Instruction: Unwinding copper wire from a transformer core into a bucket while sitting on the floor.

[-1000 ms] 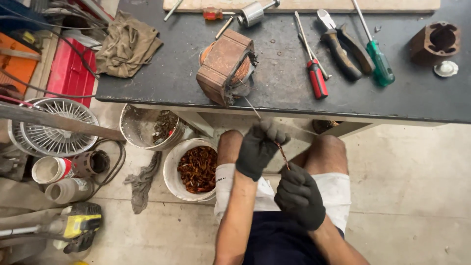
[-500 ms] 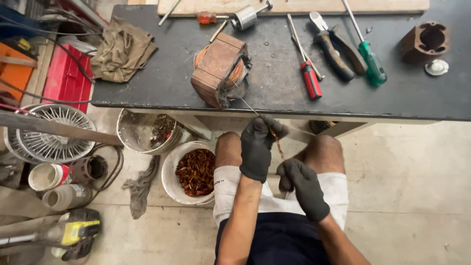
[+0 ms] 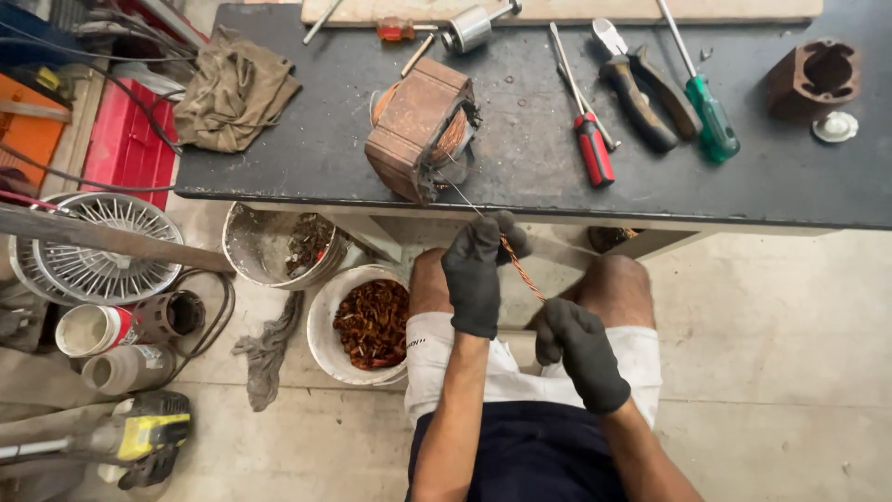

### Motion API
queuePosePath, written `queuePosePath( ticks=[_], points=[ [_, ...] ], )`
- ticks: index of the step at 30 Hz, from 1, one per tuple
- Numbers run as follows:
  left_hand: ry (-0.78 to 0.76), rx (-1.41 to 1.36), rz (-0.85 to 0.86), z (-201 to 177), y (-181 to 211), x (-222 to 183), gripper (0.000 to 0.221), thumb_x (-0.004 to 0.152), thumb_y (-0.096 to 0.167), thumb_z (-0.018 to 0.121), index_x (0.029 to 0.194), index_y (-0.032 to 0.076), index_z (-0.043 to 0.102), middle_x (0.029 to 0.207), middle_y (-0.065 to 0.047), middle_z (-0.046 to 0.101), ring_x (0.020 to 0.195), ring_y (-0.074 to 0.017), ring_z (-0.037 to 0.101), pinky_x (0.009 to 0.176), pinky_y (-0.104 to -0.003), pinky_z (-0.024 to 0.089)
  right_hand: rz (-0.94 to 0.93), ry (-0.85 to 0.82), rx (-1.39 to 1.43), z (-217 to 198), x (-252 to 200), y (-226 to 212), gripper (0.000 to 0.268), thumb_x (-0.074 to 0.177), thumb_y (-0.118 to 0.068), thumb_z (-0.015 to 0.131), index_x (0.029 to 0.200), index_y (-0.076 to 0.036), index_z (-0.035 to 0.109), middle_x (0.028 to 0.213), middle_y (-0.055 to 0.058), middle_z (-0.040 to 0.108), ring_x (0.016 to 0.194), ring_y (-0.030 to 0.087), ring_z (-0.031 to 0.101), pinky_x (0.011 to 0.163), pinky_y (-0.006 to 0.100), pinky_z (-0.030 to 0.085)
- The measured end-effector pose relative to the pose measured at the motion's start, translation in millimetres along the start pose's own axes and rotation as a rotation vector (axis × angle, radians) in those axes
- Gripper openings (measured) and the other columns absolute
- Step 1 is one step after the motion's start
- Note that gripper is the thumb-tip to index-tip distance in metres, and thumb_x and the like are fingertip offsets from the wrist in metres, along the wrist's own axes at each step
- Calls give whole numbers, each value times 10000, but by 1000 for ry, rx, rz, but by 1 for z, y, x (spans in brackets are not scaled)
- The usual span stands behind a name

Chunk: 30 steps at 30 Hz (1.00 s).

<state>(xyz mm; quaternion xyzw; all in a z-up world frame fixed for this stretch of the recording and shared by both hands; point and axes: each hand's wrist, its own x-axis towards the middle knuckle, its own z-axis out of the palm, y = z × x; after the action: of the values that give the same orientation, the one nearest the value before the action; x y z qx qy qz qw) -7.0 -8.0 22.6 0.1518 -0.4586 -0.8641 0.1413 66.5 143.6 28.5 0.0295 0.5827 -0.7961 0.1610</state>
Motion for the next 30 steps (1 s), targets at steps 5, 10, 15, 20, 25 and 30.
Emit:
queuePosePath(
  ticks=[5, 10, 15, 20, 25, 30],
  points=[
    [-19, 30, -95, 3, -4, -9, 247, 1062, 264, 613, 1043, 60, 750, 797, -185, 759, 727, -273, 781, 704, -403, 665, 17, 264, -23, -7, -10, 31, 308, 1058, -206, 581, 797, -43, 572, 680, 147, 577, 537, 205, 566, 567, 375, 563],
    [-50, -133, -254, -1, -6, -9, 193, 1003, 209, 678, 1075, 41, 739, 855, -181, 764, 763, -271, 782, 718, -401, 670, 290, -108, 693, -14, -3, 18, 467, 1119, -322, 436, 694, -151, 340, 531, -90, 205, 423, 70, 215, 424, 187, 224],
    [-34, -195, -270, 10, 15, -24, 171, 990, 188, 711, 1029, 23, 725, 806, -194, 735, 690, -276, 765, 679, -386, 668, 329, -133, 882, -6, -15, 18, 472, 1140, -299, 433, 702, -149, 338, 550, -116, 228, 405, 24, 240, 416, 153, 242],
    [-255, -162, -152, -3, 21, -28, 332, 1013, 196, 670, 1252, -34, 662, 1038, -132, 754, 878, -220, 735, 844, -376, 637, 153, 97, 6, -5, -17, 1, 310, 1016, -254, 568, 1115, 15, 687, 789, 95, 608, 659, 177, 506, 594, 304, 424],
    [-383, -238, -140, -14, -14, -29, 365, 1021, 47, 536, 1370, -53, 570, 1254, -140, 672, 1084, -251, 683, 976, -360, 574, 179, 102, -65, -15, -20, -29, 288, 995, -157, 572, 1142, 49, 709, 680, 98, 567, 587, 178, 463, 539, 304, 369],
    [-516, -59, -30, -17, -5, -53, 538, 1081, 320, 532, 1496, -14, 460, 1373, -118, 621, 1243, -213, 627, 1126, -354, 507, -68, 296, -260, -15, -23, -64, 233, 998, -17, 580, 1159, 77, 719, 711, 125, 604, 632, 192, 527, 587, 309, 451]
  ],
)
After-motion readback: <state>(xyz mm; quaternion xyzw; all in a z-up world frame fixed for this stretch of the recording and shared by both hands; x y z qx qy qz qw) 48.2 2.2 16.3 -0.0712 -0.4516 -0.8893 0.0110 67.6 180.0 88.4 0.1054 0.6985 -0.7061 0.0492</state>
